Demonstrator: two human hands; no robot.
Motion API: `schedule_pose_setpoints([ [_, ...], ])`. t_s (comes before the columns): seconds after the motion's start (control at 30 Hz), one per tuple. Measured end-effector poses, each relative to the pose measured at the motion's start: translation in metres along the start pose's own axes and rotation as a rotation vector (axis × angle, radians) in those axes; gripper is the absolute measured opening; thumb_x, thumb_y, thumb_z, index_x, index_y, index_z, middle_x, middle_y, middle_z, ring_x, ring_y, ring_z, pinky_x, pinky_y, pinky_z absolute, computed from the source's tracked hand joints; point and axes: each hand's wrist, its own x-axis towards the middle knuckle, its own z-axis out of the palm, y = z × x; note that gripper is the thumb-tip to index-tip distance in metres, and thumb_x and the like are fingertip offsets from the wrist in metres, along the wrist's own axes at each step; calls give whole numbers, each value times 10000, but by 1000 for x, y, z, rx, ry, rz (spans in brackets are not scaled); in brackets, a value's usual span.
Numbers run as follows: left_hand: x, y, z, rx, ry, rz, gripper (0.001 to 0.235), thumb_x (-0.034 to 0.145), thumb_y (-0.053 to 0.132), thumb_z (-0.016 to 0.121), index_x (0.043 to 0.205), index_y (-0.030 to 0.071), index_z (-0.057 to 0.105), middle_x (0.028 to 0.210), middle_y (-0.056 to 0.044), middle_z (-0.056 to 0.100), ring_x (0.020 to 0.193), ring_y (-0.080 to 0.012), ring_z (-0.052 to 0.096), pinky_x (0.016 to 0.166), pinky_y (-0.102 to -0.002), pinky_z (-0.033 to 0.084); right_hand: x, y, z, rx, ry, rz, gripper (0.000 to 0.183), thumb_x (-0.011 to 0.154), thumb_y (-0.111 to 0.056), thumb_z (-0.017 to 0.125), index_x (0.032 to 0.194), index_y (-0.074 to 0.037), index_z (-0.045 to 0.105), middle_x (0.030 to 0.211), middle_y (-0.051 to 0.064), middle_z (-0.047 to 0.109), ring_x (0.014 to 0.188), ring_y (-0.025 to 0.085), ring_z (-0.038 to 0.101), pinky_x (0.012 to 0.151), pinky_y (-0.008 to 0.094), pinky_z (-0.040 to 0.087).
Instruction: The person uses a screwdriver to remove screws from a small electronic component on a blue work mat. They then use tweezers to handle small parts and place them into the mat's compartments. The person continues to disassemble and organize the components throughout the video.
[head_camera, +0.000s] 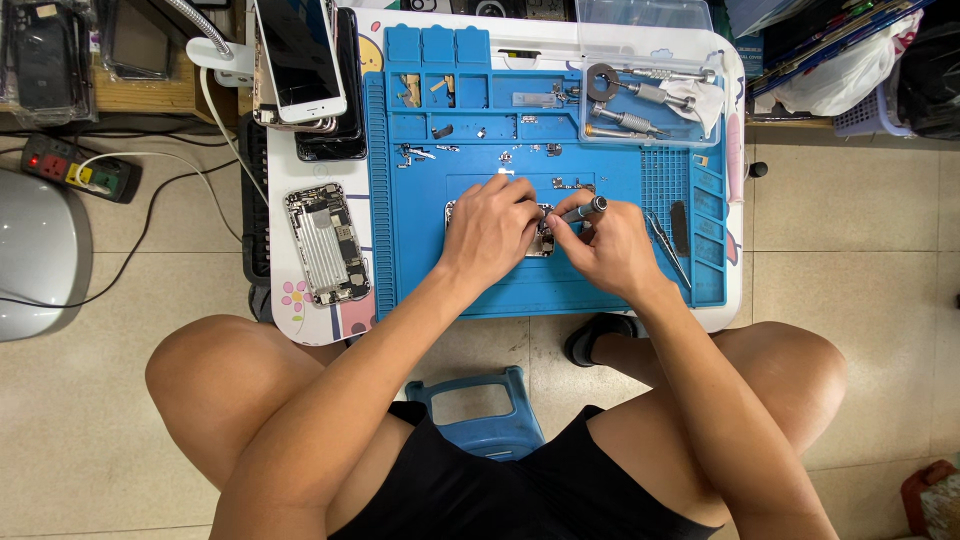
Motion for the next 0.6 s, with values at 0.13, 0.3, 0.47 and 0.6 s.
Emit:
schedule_pose_setpoints([
  [0.13,-1,-1,2,4,10,6,82,871,203,756,790,210,748,934,61,643,881,-164,601,694,-316,493,1,0,1,-32,-5,-10,89,1003,-132,714,997,-42,714,647,187,676,533,313,718,438,361,545],
  [0.3,-1,0,4,6,19,-9,77,865,196,767,791,209,750,942,59,652,888,-163,605,691,-314,493,-1,2,3,-57,4,-22,93,1006,-146,718,1008,-53,719,647,186,676,543,317,719,436,366,543],
  [0.47,0,2,-3,15,31,1,81,856,171,775,782,199,755,930,54,655,872,-164,608,690,-313,500,-1,2,2,-53,-2,-27,81,1014,-150,716,1005,-71,731,685,169,706,547,304,724,437,348,550],
  [0.6,0,4,-5,4,28,-11,77,852,173,777,782,197,756,930,53,655,872,-166,605,694,-317,499,-1,-2,1,-70,-12,-34,82,1007,-142,722,1001,-61,731,700,189,712,551,323,728,436,372,558],
])
